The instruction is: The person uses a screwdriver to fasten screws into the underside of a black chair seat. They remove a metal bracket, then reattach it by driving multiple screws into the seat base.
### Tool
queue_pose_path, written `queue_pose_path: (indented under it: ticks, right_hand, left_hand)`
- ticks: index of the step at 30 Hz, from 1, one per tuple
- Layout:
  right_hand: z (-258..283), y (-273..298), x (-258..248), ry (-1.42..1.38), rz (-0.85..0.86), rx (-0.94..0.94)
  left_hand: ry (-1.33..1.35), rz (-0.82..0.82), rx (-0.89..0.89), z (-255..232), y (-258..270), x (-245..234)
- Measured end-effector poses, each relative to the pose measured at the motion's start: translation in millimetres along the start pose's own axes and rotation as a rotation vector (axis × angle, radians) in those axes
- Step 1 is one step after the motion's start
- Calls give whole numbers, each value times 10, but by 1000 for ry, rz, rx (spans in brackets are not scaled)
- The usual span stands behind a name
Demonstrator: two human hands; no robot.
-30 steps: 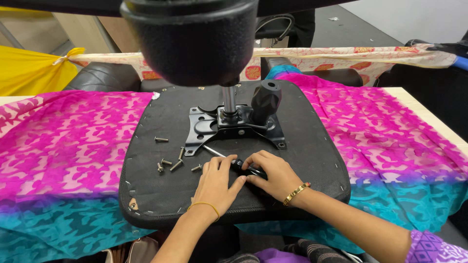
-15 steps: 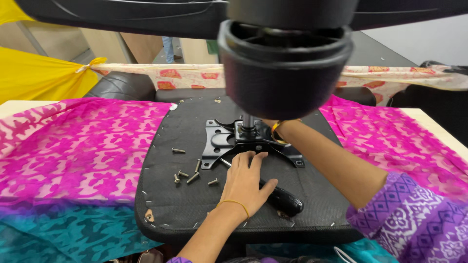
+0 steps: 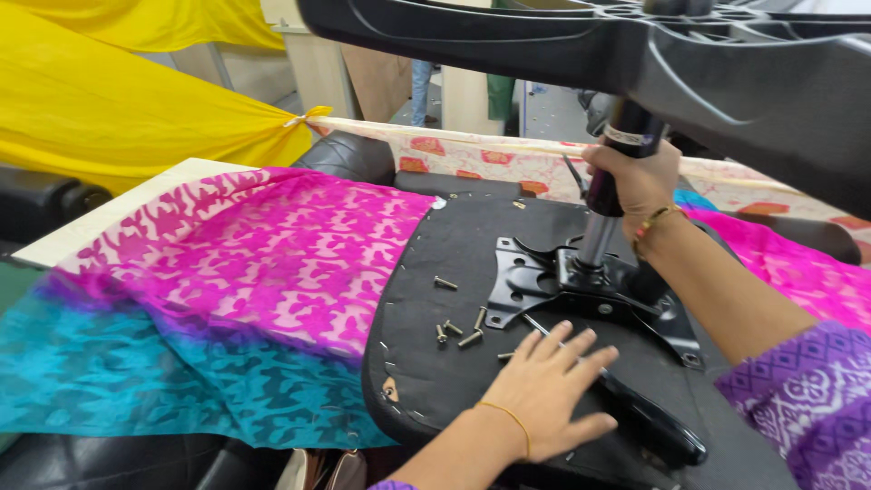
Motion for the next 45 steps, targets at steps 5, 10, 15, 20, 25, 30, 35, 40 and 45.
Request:
queue_pose_path:
  ticks: [5, 10, 15, 20, 25, 30, 35, 40, 45]
  right_hand:
    - [9, 12, 47, 44, -110, -60]
    - [-56, -64, -118, 278, -321, -274]
    - [-118, -128, -707, 399, -363, -156]
    - [-346, -203, -1582, 501, -535, -168]
    - [-717, -320, -2701, 359, -545, 77]
    - [-981, -105, -3521, 445, -578, 297]
    - [-993, -43, -3662, 586, -565, 373]
    - [-905, 152, -4003, 725, -559, 424]
    - [-869, 259, -4221, 813, -523, 447]
  left_hand:
    - [-66, -20, 98, 156, 147, 237]
    - [-16, -15, 91, 260, 141, 293]
    - [-25, -20, 118, 228, 160, 235]
    - [81, 34, 87, 184, 127, 124]
    - [83, 64, 79, 154, 108, 3]
    - [67, 123, 63, 119, 59, -53]
    - [71, 154, 47, 83, -10, -68]
    - [70, 221, -4, 74, -84, -3]
    - [10, 281, -34, 98, -133, 63]
Point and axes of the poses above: each hand's wrist, its own y-axis away from the middle knuckle, its own x-axis out of the palm, z = x × y, the point moved 1 cm from there along -y, towards the middle knuckle, and after that the axes turned 10 degrees about -x, right-handed, at the moved point
